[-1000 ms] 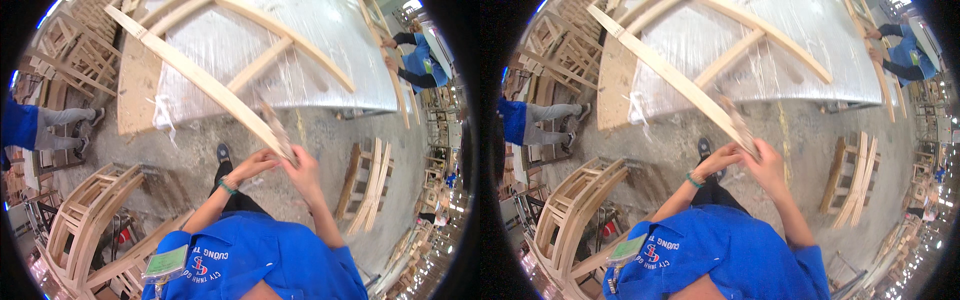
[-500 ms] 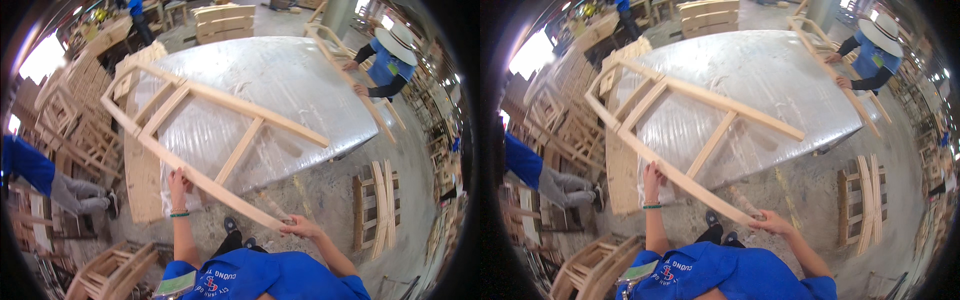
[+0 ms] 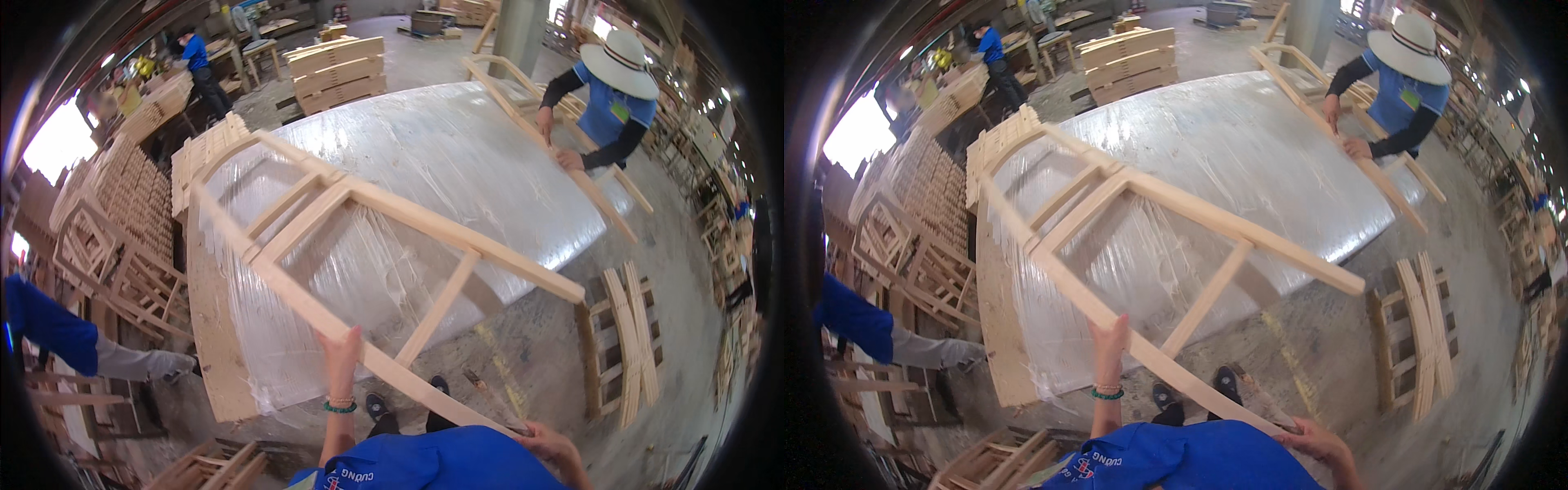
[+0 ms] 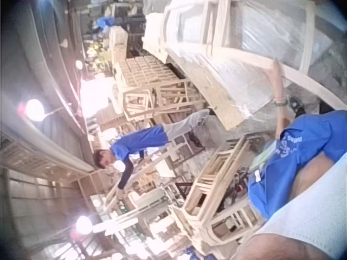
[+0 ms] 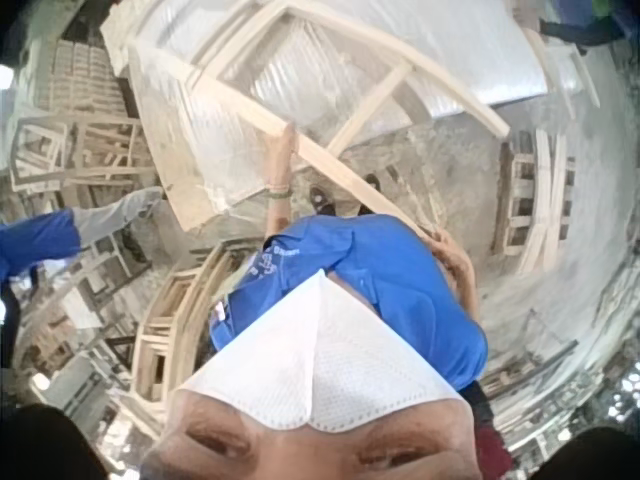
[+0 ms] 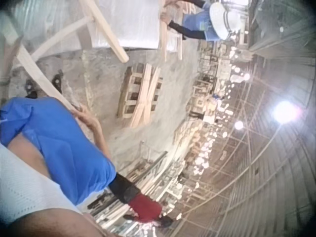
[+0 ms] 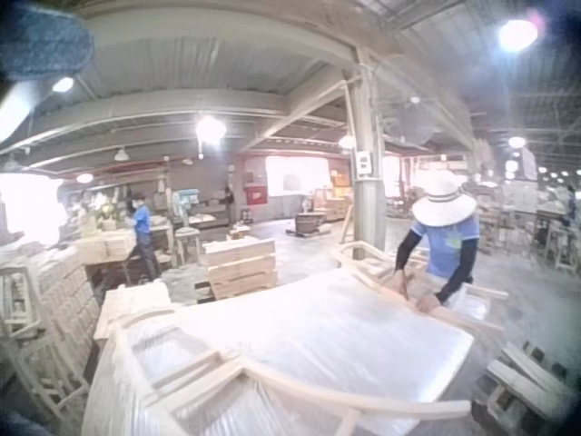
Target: The person sands the edges and corners of wooden chair frames using a sanding block. They repeatedly pick up frames from a stack, sand them on a plastic-covered table, and place them back. Other workers are visible in the background.
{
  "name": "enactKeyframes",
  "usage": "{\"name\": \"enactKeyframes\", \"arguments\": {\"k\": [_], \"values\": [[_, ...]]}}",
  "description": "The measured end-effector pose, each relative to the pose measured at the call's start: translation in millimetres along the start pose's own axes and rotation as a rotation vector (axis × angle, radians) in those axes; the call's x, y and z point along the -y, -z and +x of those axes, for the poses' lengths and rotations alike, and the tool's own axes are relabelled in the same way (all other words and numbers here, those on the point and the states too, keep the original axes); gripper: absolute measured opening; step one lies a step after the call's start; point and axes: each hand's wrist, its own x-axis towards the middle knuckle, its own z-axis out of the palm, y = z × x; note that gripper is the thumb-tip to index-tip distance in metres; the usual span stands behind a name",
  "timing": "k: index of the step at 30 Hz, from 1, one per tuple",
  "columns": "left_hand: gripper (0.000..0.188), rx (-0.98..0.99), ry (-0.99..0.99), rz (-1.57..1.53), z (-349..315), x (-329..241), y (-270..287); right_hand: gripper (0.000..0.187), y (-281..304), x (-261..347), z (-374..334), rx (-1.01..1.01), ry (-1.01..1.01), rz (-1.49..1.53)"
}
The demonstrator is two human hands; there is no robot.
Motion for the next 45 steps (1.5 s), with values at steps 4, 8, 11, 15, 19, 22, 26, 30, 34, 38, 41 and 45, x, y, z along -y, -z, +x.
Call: {"name": "enactKeyframes", "arguments": {"k": [4,8,11,15,19,22,26,30,34,38,41,45], "values": [[0.081,0.158,-0.043,0.062,20,7,-79,0.050,30,13,-16,-0.121,0.052,0.080],[0.070,0.403,-0.030,0.001,62,-9,-197,0.037,66,17,3,-0.443,0.245,0.166],[0.057,0.513,-0.074,0.198,90,-37,-239,0.034,117,45,55,-0.421,0.369,-0.036],[0.052,0.494,-0.553,0.312,78,-22,-230,0.032,134,116,133,-0.717,0.415,-0.934],[0.045,0.791,-0.268,0.051,7,-38,-197,0.030,199,168,139,-0.825,0.881,-1.255],[0.036,0.546,0.014,-0.051,-55,3,-93,0.037,96,201,114,-0.769,0.797,-1.444],[0.033,0.063,0.168,-0.301,-134,53,18,0.036,19,234,147,-0.266,0.749,-1.349],[0.038,-0.663,0.279,0.111,-256,136,139,0.055,-28,232,275,0.206,0.623,-1.061],[0.038,-1.203,0.199,-0.277,-401,192,252,0.049,-91,206,331,0.018,1.653,-1.644],[0.039,-1.690,0.291,0.074,-583,229,369,0.039,-185,135,300,-0.158,1.164,-1.986],[0.043,-1.949,0.371,0.135,-697,218,459,0.044,-238,77,244,-0.063,1.095,-1.814],[0.064,-2.209,0.630,0.375,-780,208,566,0.048,-296,31,181,-0.183,1.154,-1.989]]}}
